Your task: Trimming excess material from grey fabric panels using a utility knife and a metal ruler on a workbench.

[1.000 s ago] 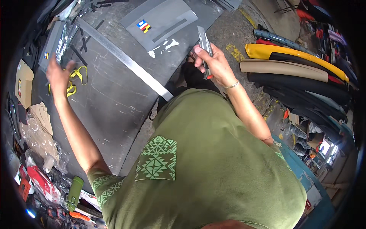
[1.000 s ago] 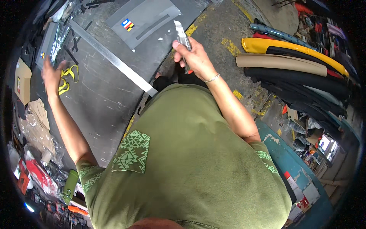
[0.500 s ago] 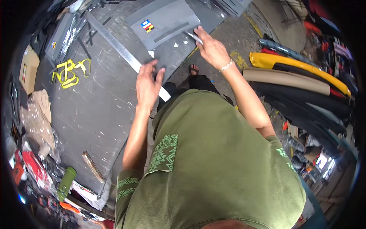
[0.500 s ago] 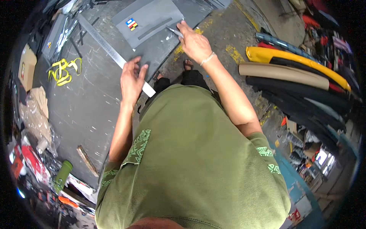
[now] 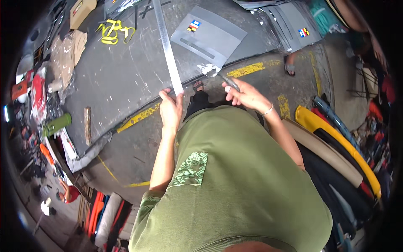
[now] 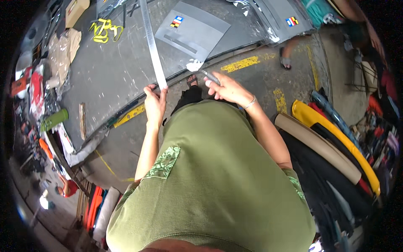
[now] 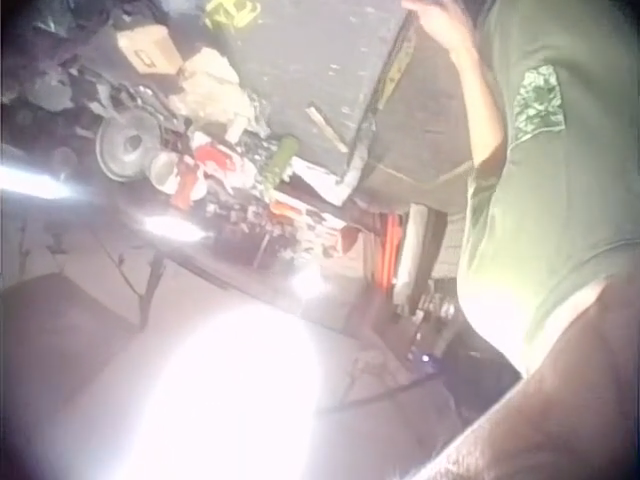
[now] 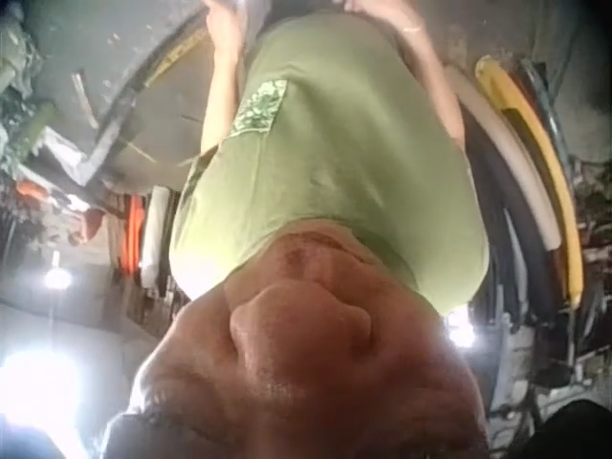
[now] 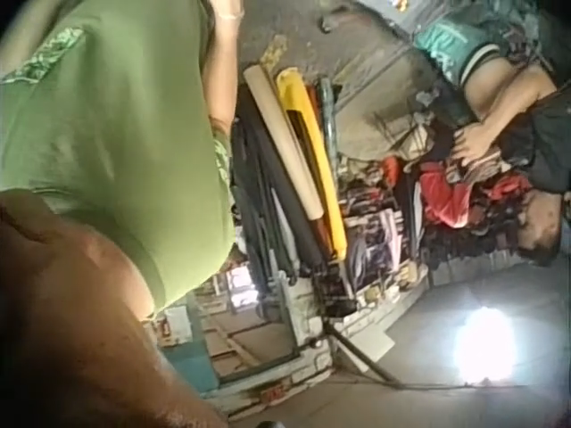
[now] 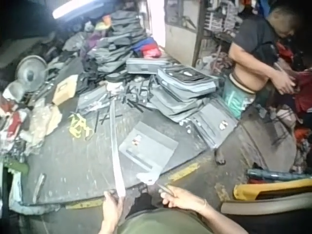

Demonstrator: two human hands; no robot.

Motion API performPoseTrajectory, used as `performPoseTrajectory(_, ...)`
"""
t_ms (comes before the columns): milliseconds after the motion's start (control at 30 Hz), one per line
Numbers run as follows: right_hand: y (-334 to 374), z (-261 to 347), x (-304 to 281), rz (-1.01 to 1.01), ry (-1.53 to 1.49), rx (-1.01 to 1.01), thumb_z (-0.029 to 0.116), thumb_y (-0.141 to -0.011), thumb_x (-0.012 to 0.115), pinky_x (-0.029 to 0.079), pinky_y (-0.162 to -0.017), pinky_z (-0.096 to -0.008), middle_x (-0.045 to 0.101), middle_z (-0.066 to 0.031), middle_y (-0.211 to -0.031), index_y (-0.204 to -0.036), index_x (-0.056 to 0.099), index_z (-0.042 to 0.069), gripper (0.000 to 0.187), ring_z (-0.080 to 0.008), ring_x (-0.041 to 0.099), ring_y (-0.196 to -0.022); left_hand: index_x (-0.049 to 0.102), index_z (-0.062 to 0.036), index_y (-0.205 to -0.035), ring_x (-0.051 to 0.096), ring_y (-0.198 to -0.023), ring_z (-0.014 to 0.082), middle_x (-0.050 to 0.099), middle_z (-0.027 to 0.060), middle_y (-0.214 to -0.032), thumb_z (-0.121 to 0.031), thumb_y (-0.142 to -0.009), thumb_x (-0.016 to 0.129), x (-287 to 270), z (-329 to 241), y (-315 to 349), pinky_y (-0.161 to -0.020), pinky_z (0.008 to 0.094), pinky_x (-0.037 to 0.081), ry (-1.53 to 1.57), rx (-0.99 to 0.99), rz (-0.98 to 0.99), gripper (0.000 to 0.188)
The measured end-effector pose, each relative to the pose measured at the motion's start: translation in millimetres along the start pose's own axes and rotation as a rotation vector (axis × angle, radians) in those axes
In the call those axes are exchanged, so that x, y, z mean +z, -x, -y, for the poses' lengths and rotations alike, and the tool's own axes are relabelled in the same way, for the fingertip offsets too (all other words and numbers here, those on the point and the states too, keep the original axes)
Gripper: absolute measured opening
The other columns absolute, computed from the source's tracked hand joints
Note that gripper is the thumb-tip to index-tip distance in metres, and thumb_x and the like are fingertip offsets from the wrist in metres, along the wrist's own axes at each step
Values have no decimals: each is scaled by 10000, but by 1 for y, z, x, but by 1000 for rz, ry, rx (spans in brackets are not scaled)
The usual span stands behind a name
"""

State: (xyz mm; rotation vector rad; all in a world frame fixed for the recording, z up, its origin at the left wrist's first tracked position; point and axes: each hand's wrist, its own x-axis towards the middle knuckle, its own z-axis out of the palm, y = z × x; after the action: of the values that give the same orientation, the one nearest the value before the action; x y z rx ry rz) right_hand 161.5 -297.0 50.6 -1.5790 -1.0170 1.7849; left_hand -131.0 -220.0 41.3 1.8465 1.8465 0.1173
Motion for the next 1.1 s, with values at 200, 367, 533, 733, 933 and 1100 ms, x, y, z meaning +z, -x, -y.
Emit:
performPoseTrajectory(200,-6,14,18,276,83,-97,380,-1058,591,508,-608,-261,729,-27,-917,-1323,615,83,399,-72,577,-645,449,-41,-1211,604,-675,104,671,51,-921,-89,-986,700,-7,8,-2,-635,246,503,976,-82,-151,341)
performPoseTrajectory(367,-14,40,28,198,-143,-164,474,-1014,636,441,-500,-216,737,-29,-888,-1140,707,66,432,-58,582,-604,538,-102,-1111,655,-786,106,710,23,-918,-85,-1003,679,-58,-30,28,-731,255,523,1017,111,122,179)
performPoseTrajectory(533,-40,32,30,168,-371,-281,247,-1007,658,568,-734,-276,728,-56,-989,-1241,652,-22,357,-117,683,-813,542,-58,-1070,672,-866,107,711,40,-932,-65,-972,681,-10,-61,42,-780,291,537,834,269,502,170)
performPoseTrajectory(733,-6,4,22,-332,-287,-153,131,-936,650,579,-724,-304,726,-101,-969,-1220,616,-49,338,-174,727,-841,580,-7,-1169,696,-943,274,709,168,-1026,-300,-977,715,-36,-66,4,-875,401,540,313,425,314,376)
performPoseTrajectory(933,40,-20,46,-918,60,-108,324,-956,707,469,-550,-311,643,-28,-667,-857,709,20,319,-111,600,-569,547,-54,-1416,488,-1367,422,507,179,-1486,-303,-937,732,-15,-36,-55,-1104,528,429,89,829,113,570)
performPoseTrajectory(1100,54,-35,81,-1112,14,-107,314,-967,713,430,-532,-302,579,20,-614,-853,714,26,309,-67,537,-570,460,-129,-1527,410,-1455,361,476,116,-1560,-431,-994,628,-3,-46,-76,-1156,576,343,-84,994,26,636)
